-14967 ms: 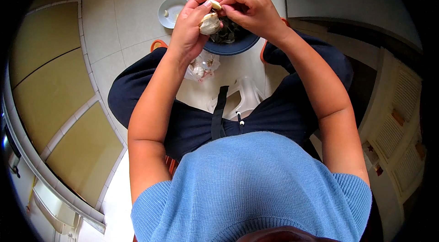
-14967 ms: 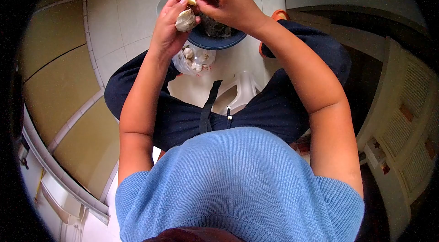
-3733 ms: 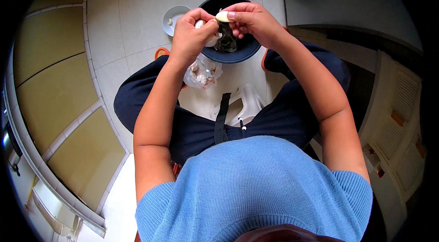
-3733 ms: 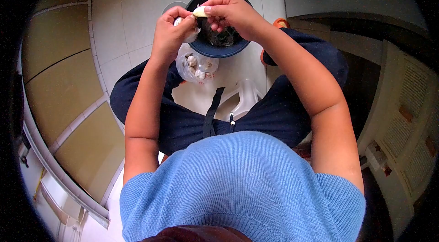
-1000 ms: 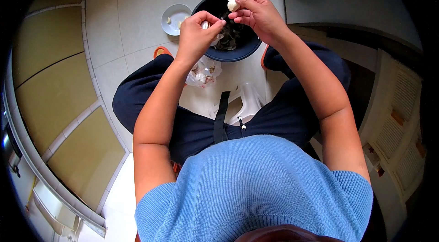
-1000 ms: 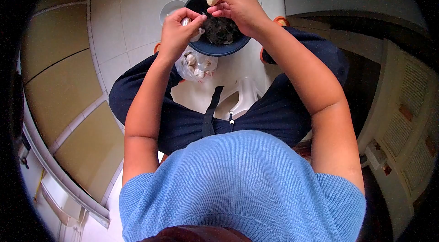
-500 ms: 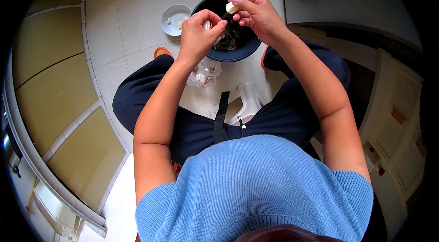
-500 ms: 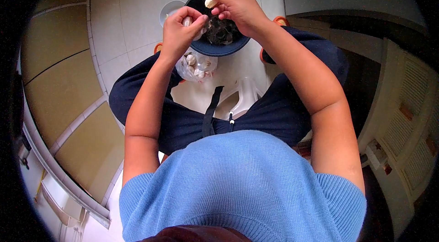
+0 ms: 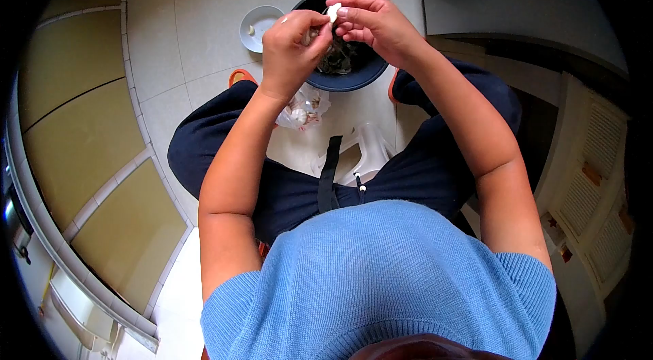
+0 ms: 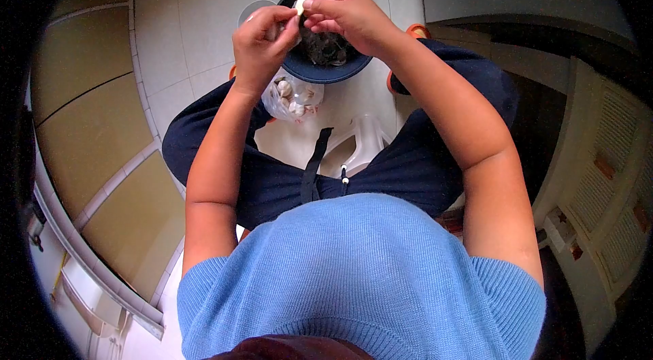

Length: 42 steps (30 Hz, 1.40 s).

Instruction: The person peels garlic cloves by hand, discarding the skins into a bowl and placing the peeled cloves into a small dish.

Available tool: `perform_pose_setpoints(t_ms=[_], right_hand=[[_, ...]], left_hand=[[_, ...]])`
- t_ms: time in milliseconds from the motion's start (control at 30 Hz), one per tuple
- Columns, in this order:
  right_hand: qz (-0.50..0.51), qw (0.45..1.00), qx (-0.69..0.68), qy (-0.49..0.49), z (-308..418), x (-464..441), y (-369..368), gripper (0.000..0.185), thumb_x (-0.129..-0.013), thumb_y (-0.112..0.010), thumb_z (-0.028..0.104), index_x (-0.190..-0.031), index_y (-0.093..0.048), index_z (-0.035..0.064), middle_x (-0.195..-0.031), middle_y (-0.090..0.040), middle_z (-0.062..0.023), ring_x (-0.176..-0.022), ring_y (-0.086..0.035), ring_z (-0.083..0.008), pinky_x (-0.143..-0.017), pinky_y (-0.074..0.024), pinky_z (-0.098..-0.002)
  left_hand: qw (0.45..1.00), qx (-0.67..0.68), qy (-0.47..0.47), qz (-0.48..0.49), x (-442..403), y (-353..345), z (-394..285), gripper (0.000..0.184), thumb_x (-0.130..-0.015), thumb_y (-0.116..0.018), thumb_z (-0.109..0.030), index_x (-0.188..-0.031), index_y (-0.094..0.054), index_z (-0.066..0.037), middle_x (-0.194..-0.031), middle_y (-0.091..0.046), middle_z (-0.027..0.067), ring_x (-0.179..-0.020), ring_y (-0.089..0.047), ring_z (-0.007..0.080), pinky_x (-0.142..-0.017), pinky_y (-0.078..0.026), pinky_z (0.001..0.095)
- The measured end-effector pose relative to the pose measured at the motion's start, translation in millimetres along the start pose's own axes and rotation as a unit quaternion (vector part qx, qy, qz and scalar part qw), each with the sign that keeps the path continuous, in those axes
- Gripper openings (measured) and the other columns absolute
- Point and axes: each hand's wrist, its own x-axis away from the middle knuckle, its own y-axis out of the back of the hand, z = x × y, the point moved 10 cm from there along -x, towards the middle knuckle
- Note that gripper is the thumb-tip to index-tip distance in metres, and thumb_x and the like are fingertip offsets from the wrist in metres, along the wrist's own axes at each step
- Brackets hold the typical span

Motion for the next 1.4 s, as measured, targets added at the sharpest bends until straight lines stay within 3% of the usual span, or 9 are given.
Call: perform_pose_setpoints(t_ms=[133,333,433,500,933,1033,1200,1400], right_hand=[[0.016,1.0,-0.014,0.006,1,1,-5,0.028,-0.088,-0.058,0.013,-0.113,-0.058,-0.0002,-0.097,-0.063,-0.0084,-0.085,-0.062,-0.0116,-0.077,-0.053,-0.0234],[0.009,1.0,-0.001,0.009,1,1,-4,0.029,-0.088,-0.059,0.013,-0.113,-0.058,-0.0007,-0.098,-0.063,-0.0099,-0.086,-0.063,-0.0133,-0.079,-0.0529,-0.0244],[0.024,1.0,-0.009,0.014,-4,-1,-5,0.029,-0.088,-0.059,0.014,-0.113,-0.058,-0.0008,-0.098,-0.063,-0.01,-0.088,-0.063,-0.0134,-0.081,-0.0525,-0.0246],[0.02,1.0,-0.012,0.003,-2,3,-7,0.03,-0.087,-0.06,0.014,-0.113,-0.058,-0.0009,-0.098,-0.063,-0.0098,-0.089,-0.063,-0.0134,-0.081,-0.0522,-0.0248],[0.029,0.997,0.062,0.026,-2,4,-12,0.029,-0.087,-0.061,0.013,-0.112,-0.058,-0.0005,-0.1,-0.063,-0.0094,-0.091,-0.062,-0.014,-0.084,-0.0516,-0.026],[0.027,0.998,0.045,0.033,1,5,-16,0.032,-0.084,-0.064,0.013,-0.109,-0.057,-0.0047,-0.096,-0.063,-0.01,-0.087,-0.063,-0.0152,-0.08,-0.0537,-0.027],[0.044,0.999,0.019,0.016,1,2,-15,0.033,-0.086,-0.062,0.014,-0.113,-0.056,-0.0032,-0.099,-0.063,-0.0103,-0.088,-0.063,-0.0149,-0.081,-0.0534,-0.0259],[0.052,0.998,0.019,0.005,0,2,-14,0.033,-0.087,-0.06,0.015,-0.116,-0.055,-0.0014,-0.101,-0.063,-0.0102,-0.09,-0.063,-0.0143,-0.082,-0.0529,-0.0255]], left_hand=[[1.0,0.013,0.007,0.001,-1,0,2,0.01,-0.07,-0.067,-0.005,-0.078,-0.062,-0.003,-0.074,-0.063,0.0101,-0.067,-0.061,0.0256,-0.062,-0.048,0.0322],[0.999,-0.019,-0.025,-0.005,2,-2,-4,0.01,-0.068,-0.068,-0.005,-0.075,-0.06,-0.004,-0.072,-0.062,0.0096,-0.066,-0.06,0.0265,-0.06,-0.047,0.0329],[0.998,-0.054,-0.025,0.013,2,-4,-7,0.01,-0.07,-0.067,-0.001,-0.077,-0.061,-0.002,-0.074,-0.063,0.0097,-0.067,-0.061,0.0216,-0.063,-0.048,0.029],[0.996,-0.06,-0.061,0.001,3,-3,-16,0.013,-0.065,-0.069,-0.006,-0.073,-0.059,-0.005,-0.07,-0.059,0.0081,-0.066,-0.058,0.0254,-0.06,-0.046,0.0337],[0.994,-0.095,-0.059,-0.018,5,0,-15,0.013,-0.064,-0.068,-0.007,-0.069,-0.056,-0.006,-0.066,-0.055,0.0072,-0.063,-0.055,0.0258,-0.057,-0.044,0.0353],[0.996,-0.082,-0.025,-0.007,3,0,-7,0.01,-0.067,-0.066,-0.008,-0.07,-0.057,-0.005,-0.066,-0.057,0.0078,-0.063,-0.056,0.0262,-0.058,-0.046,0.0356],[0.998,-0.017,0.055,-0.007,-1,5,7,0.008,-0.074,-0.063,-0.011,-0.072,-0.06,-0.004,-0.069,-0.061,0.0092,-0.065,-0.059,0.0252,-0.061,-0.047,0.0335],[0.998,-0.017,0.062,-0.002,-1,5,7,0.01,-0.074,-0.062,-0.012,-0.073,-0.06,-0.003,-0.07,-0.062,0.0096,-0.065,-0.059,0.0242,-0.062,-0.047,0.0326]])
